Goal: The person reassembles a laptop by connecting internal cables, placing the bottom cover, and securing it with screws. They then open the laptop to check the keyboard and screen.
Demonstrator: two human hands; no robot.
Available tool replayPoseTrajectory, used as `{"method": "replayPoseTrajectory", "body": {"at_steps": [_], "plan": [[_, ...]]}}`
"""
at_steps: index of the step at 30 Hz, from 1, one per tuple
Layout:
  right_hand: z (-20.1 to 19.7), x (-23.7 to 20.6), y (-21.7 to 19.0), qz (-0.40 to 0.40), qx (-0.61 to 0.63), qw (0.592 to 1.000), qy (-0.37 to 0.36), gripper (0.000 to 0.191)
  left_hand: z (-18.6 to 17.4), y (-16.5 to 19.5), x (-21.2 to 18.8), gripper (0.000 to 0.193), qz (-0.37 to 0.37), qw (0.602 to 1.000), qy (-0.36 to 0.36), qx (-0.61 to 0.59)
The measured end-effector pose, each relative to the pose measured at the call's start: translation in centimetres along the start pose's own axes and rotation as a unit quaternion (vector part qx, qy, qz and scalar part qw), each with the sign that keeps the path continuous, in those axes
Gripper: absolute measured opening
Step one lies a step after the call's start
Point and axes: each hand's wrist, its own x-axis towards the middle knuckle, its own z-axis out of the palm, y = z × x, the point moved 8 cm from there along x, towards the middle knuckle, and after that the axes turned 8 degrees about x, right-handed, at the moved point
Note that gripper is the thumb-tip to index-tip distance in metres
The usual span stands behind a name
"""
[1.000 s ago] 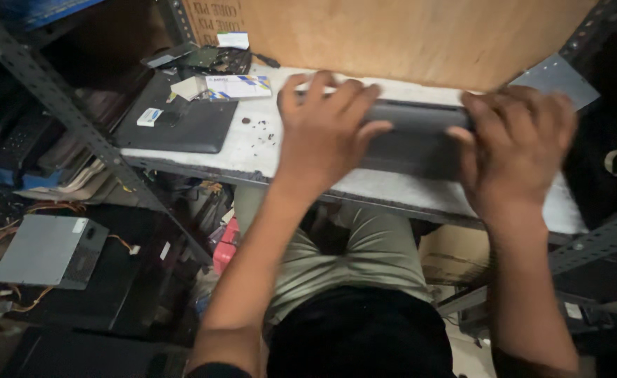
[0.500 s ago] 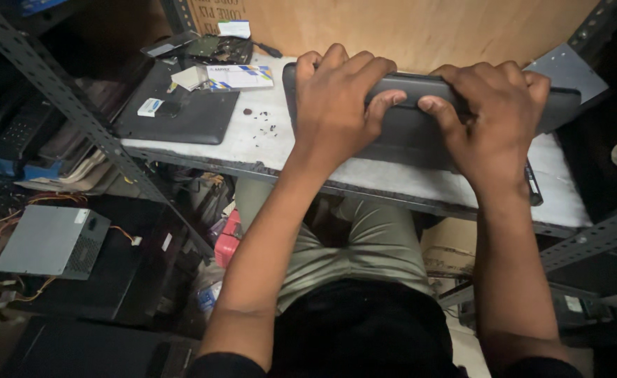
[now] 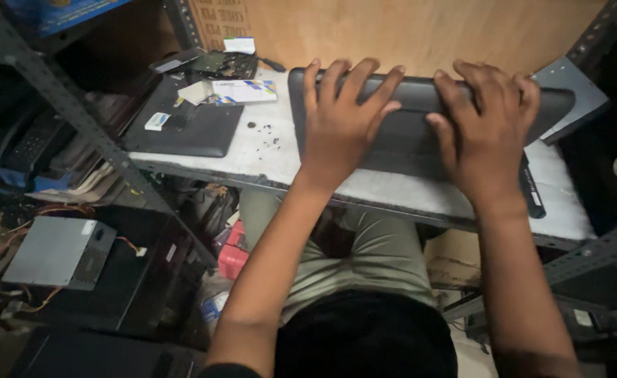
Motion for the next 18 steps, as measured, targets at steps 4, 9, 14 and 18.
{"method": "replayPoseTrajectory", "body": {"at_steps": [4,9,14,18], "plan": [[-0.8,0.0,-0.8,-0.01,0.001,1.0,0.023,0.038,-0.5,-0.1,-0.1,0.041,0.001,1.0,-0.007,-0.005],[-1.8,0.8,-1.8,-0.015,0.035,0.999,0.02,0.036,-1.4,0.0,0.2,0.041,0.012,1.0,-0.012,-0.007],[-2.6,1.6,-2.8,-0.023,0.052,0.998,0.011,0.037,-1.3,0.4,0.2,0.041,0.01,1.0,-0.016,-0.01],[-3.2,2.5,-3.4,-0.038,0.043,0.998,0.013,0.038,-0.8,0.7,-0.1,0.041,0.007,1.0,-0.027,0.001]]}}
